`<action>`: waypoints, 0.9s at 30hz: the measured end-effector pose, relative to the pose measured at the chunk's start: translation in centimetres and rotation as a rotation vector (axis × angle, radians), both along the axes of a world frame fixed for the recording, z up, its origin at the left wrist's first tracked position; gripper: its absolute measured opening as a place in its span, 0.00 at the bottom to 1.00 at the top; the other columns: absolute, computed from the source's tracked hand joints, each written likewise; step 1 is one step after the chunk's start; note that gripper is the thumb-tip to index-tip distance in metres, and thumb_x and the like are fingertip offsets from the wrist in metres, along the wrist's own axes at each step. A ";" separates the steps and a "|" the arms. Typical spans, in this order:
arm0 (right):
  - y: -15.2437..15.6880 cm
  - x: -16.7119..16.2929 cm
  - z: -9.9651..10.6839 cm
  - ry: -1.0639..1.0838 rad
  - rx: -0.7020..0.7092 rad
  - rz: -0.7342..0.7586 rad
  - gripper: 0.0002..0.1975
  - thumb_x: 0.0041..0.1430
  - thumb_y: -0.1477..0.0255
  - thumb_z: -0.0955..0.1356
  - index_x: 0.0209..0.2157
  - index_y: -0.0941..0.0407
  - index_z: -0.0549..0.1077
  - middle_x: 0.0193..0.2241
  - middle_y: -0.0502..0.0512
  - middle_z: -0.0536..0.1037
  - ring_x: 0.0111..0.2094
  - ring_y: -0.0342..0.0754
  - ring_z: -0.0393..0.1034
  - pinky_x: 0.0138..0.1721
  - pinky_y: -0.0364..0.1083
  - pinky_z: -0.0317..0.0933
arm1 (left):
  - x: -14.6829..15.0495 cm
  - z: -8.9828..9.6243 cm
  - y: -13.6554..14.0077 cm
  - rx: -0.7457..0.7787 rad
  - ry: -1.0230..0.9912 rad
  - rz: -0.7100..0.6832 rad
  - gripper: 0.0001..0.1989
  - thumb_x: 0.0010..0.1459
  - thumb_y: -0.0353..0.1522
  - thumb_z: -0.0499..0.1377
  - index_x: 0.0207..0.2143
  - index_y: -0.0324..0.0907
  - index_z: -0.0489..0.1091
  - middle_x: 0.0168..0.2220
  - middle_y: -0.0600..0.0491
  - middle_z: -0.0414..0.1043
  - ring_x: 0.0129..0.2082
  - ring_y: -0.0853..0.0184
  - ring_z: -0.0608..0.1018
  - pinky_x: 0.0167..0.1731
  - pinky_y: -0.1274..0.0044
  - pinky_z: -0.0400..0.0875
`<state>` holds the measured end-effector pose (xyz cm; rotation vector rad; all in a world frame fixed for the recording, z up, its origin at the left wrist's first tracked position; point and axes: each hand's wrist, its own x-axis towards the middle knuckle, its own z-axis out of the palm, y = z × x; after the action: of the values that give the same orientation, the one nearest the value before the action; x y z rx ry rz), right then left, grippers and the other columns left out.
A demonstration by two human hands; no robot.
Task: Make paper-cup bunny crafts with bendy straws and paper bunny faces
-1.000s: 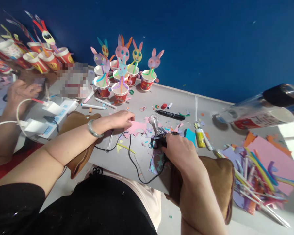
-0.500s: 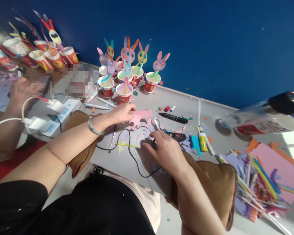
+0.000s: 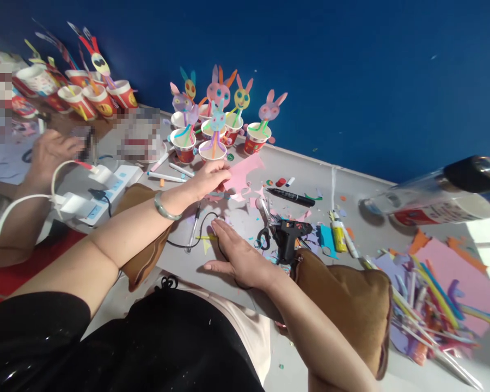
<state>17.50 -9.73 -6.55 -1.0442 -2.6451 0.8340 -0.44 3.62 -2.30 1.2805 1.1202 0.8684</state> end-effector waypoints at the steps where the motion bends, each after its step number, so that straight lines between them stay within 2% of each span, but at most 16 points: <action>1: 0.1 0.0 -0.2 0.007 0.019 -0.014 0.50 0.66 0.47 0.64 0.75 0.53 0.35 0.74 0.68 0.48 0.74 0.61 0.43 0.69 0.64 0.53 | 0.0 -0.1 0.1 -0.003 -0.003 -0.005 0.07 0.58 0.24 0.55 0.27 0.41 0.62 0.21 0.62 0.62 0.17 0.77 0.68 0.20 0.81 0.58; 5: 0.3 -0.5 -2.0 -0.128 0.096 -0.179 0.52 0.66 0.47 0.63 0.74 0.55 0.27 0.75 0.69 0.40 0.75 0.64 0.34 0.70 0.67 0.49 | 0.0 -0.4 0.2 -0.016 -0.010 -0.006 0.06 0.59 0.25 0.55 0.29 0.41 0.62 0.22 0.62 0.63 0.18 0.77 0.68 0.21 0.81 0.59; 7: 0.1 -1.6 -3.1 -0.199 0.121 -0.195 0.59 0.63 0.44 0.65 0.73 0.59 0.24 0.74 0.74 0.38 0.75 0.67 0.31 0.70 0.69 0.46 | -0.1 -0.5 0.3 0.000 -0.010 -0.013 0.06 0.58 0.25 0.55 0.29 0.41 0.62 0.22 0.62 0.63 0.18 0.77 0.67 0.22 0.81 0.60; 9: -0.3 -3.4 -4.0 -0.235 0.158 -0.210 0.64 0.59 0.41 0.66 0.73 0.65 0.25 0.74 0.78 0.37 0.75 0.70 0.29 0.71 0.70 0.42 | -0.1 -0.5 0.3 0.028 -0.016 -0.030 0.07 0.59 0.25 0.55 0.28 0.41 0.62 0.22 0.61 0.63 0.18 0.77 0.67 0.22 0.81 0.60; 11: -0.5 -5.4 -4.4 -0.238 0.171 -0.211 0.65 0.58 0.40 0.66 0.73 0.67 0.27 0.73 0.79 0.36 0.74 0.70 0.29 0.71 0.68 0.42 | -0.1 -0.5 0.3 0.051 -0.029 -0.053 0.07 0.59 0.25 0.55 0.28 0.41 0.62 0.22 0.61 0.64 0.18 0.77 0.67 0.22 0.81 0.60; 14: 0.0 -7.9 -4.6 -0.194 0.178 -0.195 0.64 0.57 0.40 0.66 0.74 0.65 0.29 0.74 0.77 0.37 0.75 0.69 0.29 0.71 0.66 0.43 | -0.1 -0.3 0.2 0.043 -0.011 -0.062 0.07 0.60 0.25 0.54 0.29 0.41 0.63 0.21 0.61 0.64 0.17 0.76 0.67 0.22 0.80 0.59; 17: 1.7 -8.5 -4.6 -0.142 0.148 -0.216 0.63 0.58 0.39 0.64 0.74 0.65 0.29 0.74 0.76 0.37 0.75 0.67 0.28 0.72 0.65 0.41 | -0.2 0.0 0.1 0.029 0.023 -0.065 0.06 0.59 0.25 0.55 0.29 0.41 0.64 0.20 0.61 0.64 0.18 0.76 0.67 0.22 0.80 0.59; 21: 4.8 -7.0 -4.6 -0.144 0.100 -0.473 0.61 0.60 0.38 0.61 0.74 0.67 0.33 0.74 0.78 0.39 0.75 0.72 0.27 0.70 0.72 0.35 | -0.4 0.0 0.3 0.052 0.009 -0.059 0.06 0.57 0.24 0.55 0.27 0.41 0.62 0.20 0.62 0.63 0.20 0.75 0.67 0.24 0.80 0.60; 22: 5.5 -6.8 -4.6 -0.158 0.073 -0.538 0.60 0.60 0.38 0.61 0.74 0.67 0.34 0.74 0.78 0.40 0.74 0.73 0.29 0.69 0.73 0.36 | -0.5 -0.1 0.4 0.067 0.015 -0.056 0.06 0.56 0.24 0.55 0.27 0.41 0.63 0.20 0.61 0.63 0.20 0.75 0.67 0.25 0.80 0.60; 24: 6.5 -6.9 -4.3 -0.165 0.042 -0.573 0.58 0.60 0.39 0.61 0.73 0.66 0.38 0.73 0.78 0.43 0.74 0.75 0.34 0.68 0.73 0.39 | -0.5 -0.3 0.6 0.113 0.047 -0.061 0.06 0.54 0.24 0.56 0.26 0.40 0.63 0.21 0.61 0.64 0.22 0.74 0.68 0.27 0.79 0.61; 27: 7.0 -8.5 -3.7 -0.093 0.082 -0.440 0.54 0.61 0.40 0.62 0.73 0.65 0.45 0.71 0.77 0.52 0.72 0.71 0.44 0.69 0.69 0.44 | -0.6 -0.9 0.9 0.159 0.102 -0.116 0.05 0.52 0.24 0.55 0.26 0.40 0.64 0.21 0.60 0.64 0.23 0.73 0.69 0.27 0.79 0.61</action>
<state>9.03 -2.77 -10.30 -1.5911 -2.3504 0.5878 -1.08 4.49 -3.16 1.5205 1.0608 0.8257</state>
